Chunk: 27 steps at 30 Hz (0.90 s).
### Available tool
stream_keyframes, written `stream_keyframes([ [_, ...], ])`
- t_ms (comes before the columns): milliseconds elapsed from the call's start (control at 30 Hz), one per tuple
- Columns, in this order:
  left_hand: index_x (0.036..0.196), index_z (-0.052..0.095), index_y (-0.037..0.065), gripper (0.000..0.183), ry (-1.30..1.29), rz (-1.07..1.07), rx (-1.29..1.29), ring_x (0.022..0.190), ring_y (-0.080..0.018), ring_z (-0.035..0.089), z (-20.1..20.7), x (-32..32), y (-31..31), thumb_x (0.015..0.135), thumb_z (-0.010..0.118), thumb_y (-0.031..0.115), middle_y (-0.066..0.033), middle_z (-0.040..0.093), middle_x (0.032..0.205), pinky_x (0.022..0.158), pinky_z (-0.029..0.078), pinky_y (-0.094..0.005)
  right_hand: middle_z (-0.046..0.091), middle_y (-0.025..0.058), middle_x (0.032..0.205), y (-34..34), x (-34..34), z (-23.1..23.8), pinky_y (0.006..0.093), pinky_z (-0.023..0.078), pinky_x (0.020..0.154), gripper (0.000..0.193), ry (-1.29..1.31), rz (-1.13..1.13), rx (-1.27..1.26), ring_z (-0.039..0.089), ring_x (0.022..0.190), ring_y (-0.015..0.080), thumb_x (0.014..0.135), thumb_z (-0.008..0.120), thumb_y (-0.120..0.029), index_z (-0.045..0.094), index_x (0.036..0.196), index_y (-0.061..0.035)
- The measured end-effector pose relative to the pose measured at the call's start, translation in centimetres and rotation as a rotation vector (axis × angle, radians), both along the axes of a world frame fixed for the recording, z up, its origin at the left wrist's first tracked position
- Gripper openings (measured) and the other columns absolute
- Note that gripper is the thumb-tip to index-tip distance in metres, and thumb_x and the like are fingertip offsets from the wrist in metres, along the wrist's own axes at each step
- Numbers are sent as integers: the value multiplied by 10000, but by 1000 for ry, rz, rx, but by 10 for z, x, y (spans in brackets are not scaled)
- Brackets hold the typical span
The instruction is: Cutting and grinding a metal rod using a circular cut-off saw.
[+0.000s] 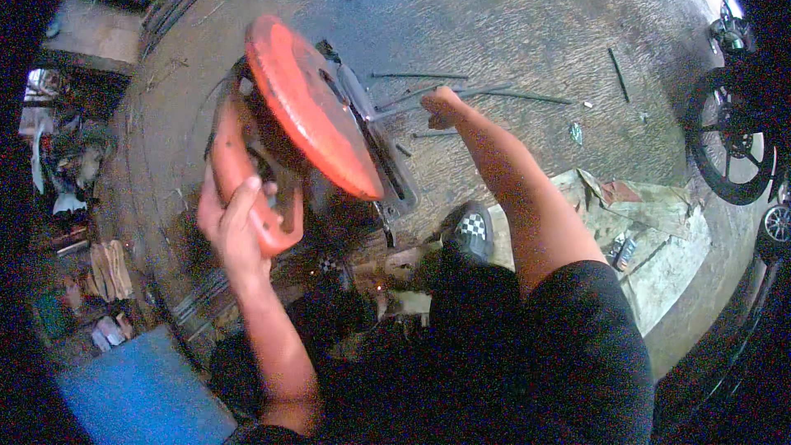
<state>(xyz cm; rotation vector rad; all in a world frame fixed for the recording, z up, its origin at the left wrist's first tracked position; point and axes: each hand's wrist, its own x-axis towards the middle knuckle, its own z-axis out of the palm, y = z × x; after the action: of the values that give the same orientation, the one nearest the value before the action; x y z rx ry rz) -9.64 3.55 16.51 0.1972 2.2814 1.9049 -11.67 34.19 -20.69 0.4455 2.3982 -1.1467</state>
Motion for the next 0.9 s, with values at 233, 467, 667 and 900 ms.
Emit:
stream_keyframes([
  [233, 1266, 431, -42, 551, 28, 42, -77, 645, -148, 595, -3, 3, 3, 736, 559, 35, -121, 559, 985, 446, 480, -225, 513, 162, 946, -5, 1, -39, 424, 514, 565, 354, 28, -1557, -1058, 564, 692, 268, 879, 546, -312, 466, 1058, -17],
  [467, 1295, 417, -41, 554, 669, 146, -586, 848, -255, 620, -7, 8, 12, 773, 569, 64, -191, 559, 1125, 737, 505, -341, 521, 176, 972, -11, 35, 0, 461, 572, 685, 171, 511, -1570, -1254, 578, 818, 291, 915, 482, -87, 394, 1027, 7],
  [667, 1041, 607, -43, 251, 540, -421, -251, 850, -233, 616, -32, 85, 74, 806, 600, 45, -162, 621, 978, 757, 494, -330, 507, 119, 977, -11, 80, 115, 473, 507, 861, 185, 896, -1393, -1575, 575, 899, 309, 903, 487, -49, 386, 1057, -34],
  [900, 1122, 565, -39, 294, -393, -221, 333, 851, -84, 546, -93, 41, 168, 906, 563, 161, -6, 607, 976, 756, 436, -238, 545, 138, 1070, -37, 98, 235, 390, 496, 908, 233, 1110, -1162, -1648, 539, 1104, 304, 903, 502, -64, 406, 1115, -51],
])
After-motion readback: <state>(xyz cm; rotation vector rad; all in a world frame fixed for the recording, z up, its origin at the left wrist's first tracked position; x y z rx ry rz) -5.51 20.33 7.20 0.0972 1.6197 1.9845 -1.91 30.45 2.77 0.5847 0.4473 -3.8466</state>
